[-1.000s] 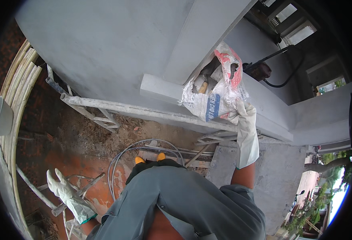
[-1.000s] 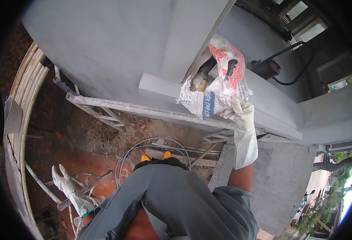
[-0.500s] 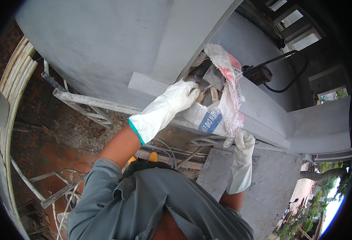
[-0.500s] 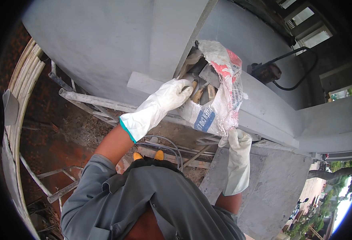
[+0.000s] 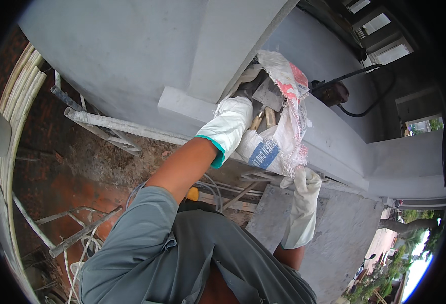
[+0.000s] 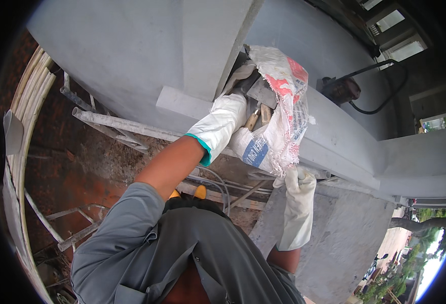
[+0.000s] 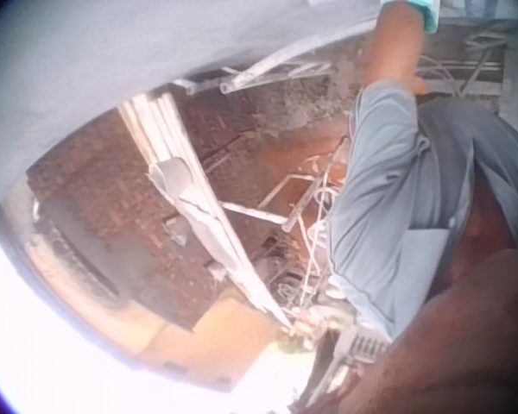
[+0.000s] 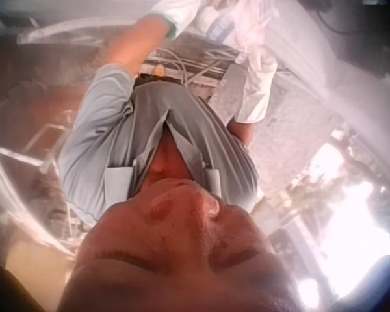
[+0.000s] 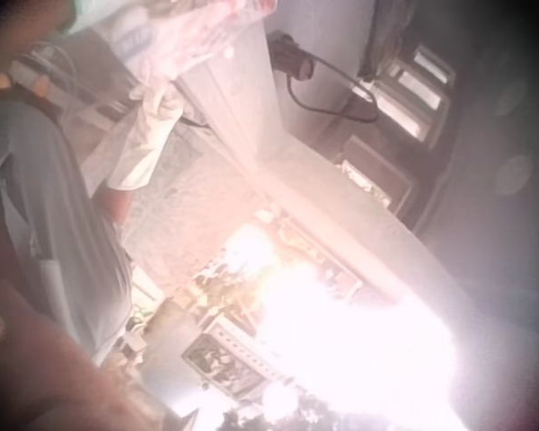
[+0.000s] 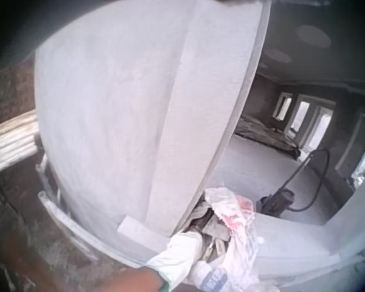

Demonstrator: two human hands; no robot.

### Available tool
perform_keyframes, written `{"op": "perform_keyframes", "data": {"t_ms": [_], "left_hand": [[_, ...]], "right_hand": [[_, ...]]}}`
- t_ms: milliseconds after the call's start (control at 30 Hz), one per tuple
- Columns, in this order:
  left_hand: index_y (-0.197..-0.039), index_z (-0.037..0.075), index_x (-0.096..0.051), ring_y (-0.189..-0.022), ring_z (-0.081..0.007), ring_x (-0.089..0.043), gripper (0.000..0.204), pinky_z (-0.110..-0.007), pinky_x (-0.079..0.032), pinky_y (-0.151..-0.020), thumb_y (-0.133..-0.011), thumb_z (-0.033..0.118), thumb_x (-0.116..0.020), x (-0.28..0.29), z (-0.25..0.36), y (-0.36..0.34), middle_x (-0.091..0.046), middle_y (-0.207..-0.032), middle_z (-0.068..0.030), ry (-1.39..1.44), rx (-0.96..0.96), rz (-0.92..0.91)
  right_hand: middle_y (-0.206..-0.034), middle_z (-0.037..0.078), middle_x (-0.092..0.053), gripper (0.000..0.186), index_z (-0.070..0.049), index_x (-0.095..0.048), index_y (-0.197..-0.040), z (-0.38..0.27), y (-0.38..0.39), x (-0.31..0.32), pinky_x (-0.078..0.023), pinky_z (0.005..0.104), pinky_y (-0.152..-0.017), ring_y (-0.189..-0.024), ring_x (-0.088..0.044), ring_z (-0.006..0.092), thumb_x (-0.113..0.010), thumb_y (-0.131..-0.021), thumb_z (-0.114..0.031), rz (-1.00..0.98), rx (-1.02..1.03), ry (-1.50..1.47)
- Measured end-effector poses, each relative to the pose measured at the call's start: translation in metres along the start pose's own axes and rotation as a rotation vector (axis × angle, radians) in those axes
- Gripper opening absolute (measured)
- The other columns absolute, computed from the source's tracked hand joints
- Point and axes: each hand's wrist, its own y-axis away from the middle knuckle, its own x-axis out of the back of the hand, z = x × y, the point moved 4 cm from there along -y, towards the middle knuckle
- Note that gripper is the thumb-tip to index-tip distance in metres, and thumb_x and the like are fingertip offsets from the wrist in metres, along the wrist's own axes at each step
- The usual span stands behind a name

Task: The person puts on white work gloves, then uses a trowel and a float to scoop wet cement from a bucket and apply it to a brick wall. They spread and smooth the cement across the wall surface using the float.

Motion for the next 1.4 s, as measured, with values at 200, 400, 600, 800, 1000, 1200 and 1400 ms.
{"op": "perform_keyframes", "data": {"t_ms": [200, 400, 600, 800, 1000, 1200, 1400], "left_hand": [[-0.127, -0.001, -0.069, -0.121, -0.04, -0.07, 0.048, -0.045, -0.054, -0.103, -0.087, 0.024, -0.071, 0.027, -0.014, 0.007, -0.074, -0.121, -0.0254, 0.424, 0.241, 0.021], [-0.127, 0.0, -0.062, -0.09, -0.0297, -0.076, 0.046, -0.041, -0.058, -0.077, -0.091, 0.025, -0.072, 0.029, -0.024, 0.046, -0.075, -0.099, -0.0178, 0.655, 0.121, -0.028], [-0.128, 0.003, -0.061, -0.082, -0.0303, -0.075, 0.041, -0.041, -0.058, -0.073, -0.095, 0.026, -0.071, 0.018, -0.053, 0.128, -0.074, -0.093, -0.0155, 0.901, 0.128, -0.272], [-0.131, 0.002, -0.058, -0.1, -0.0473, -0.07, 0.043, -0.053, -0.055, -0.09, -0.097, 0.026, -0.068, 0.025, -0.046, 0.182, -0.073, -0.105, -0.0263, 0.315, -0.153, -0.115], [-0.125, 0.001, -0.055, -0.099, -0.0478, -0.07, 0.034, -0.056, -0.055, -0.085, -0.1, 0.024, -0.062, 0.04, -0.045, 0.158, -0.073, -0.102, -0.0282, 0.299, -0.197, -0.004], [-0.119, 0.0, -0.057, -0.096, -0.0466, -0.072, 0.028, -0.056, -0.056, -0.086, -0.102, 0.022, -0.055, 0.068, -0.061, 0.141, -0.073, -0.101, -0.0276, 0.232, -0.061, 0.096], [-0.131, 0.002, -0.051, -0.092, -0.0487, -0.071, 0.038, -0.057, -0.057, -0.083, -0.098, 0.017, -0.06, 0.043, -0.042, 0.187, -0.073, -0.097, -0.0291, 0.259, -0.188, -0.005]], "right_hand": [[-0.071, 0.009, -0.071, 0.035, -0.001, -0.069, -0.076, 0.006, 0.0, 0.001, -0.052, 0.0315, -0.065, -0.062, -0.064, 0.016, -0.059, -0.107, -0.015, 0.066, 0.005, -0.081], [-0.072, 0.008, -0.07, 0.037, -0.003, -0.068, -0.076, 0.009, -0.001, 0.0, -0.054, 0.0336, -0.066, -0.065, -0.066, 0.0177, -0.061, -0.108, -0.02, 0.079, 0.082, -0.132], [-0.074, 0.008, -0.071, 0.034, -0.003, -0.068, -0.076, 0.011, 0.004, 0.007, -0.055, 0.0339, -0.064, -0.065, -0.067, 0.0177, -0.062, -0.107, -0.016, 0.128, 0.039, -0.092], [-0.07, 0.006, -0.07, 0.036, -0.003, -0.067, -0.075, 0.012, 0.015, 0.011, -0.051, 0.0312, -0.07, -0.066, -0.063, 0.0122, -0.059, -0.108, -0.014, 0.11, -0.038, -0.069], [-0.07, 0.006, -0.07, 0.038, -0.002, -0.066, -0.073, 0.001, 0.015, 0.009, -0.05, 0.0301, -0.07, -0.065, -0.062, 0.0119, -0.06, -0.108, -0.017, 0.085, -0.072, 0.1], [-0.068, 0.007, -0.069, 0.04, -0.001, -0.066, -0.07, 0.0, 0.015, 0.005, -0.05, 0.0297, -0.066, -0.063, -0.062, 0.0122, -0.062, -0.106, -0.018, 0.125, -0.08, 0.196], [-0.067, 0.007, -0.07, 0.041, 0.0, -0.069, -0.071, 0.004, 0.013, 0.007, -0.05, 0.0289, -0.065, -0.062, -0.063, 0.0126, -0.063, -0.105, -0.02, 0.145, -0.092, 0.237]]}}
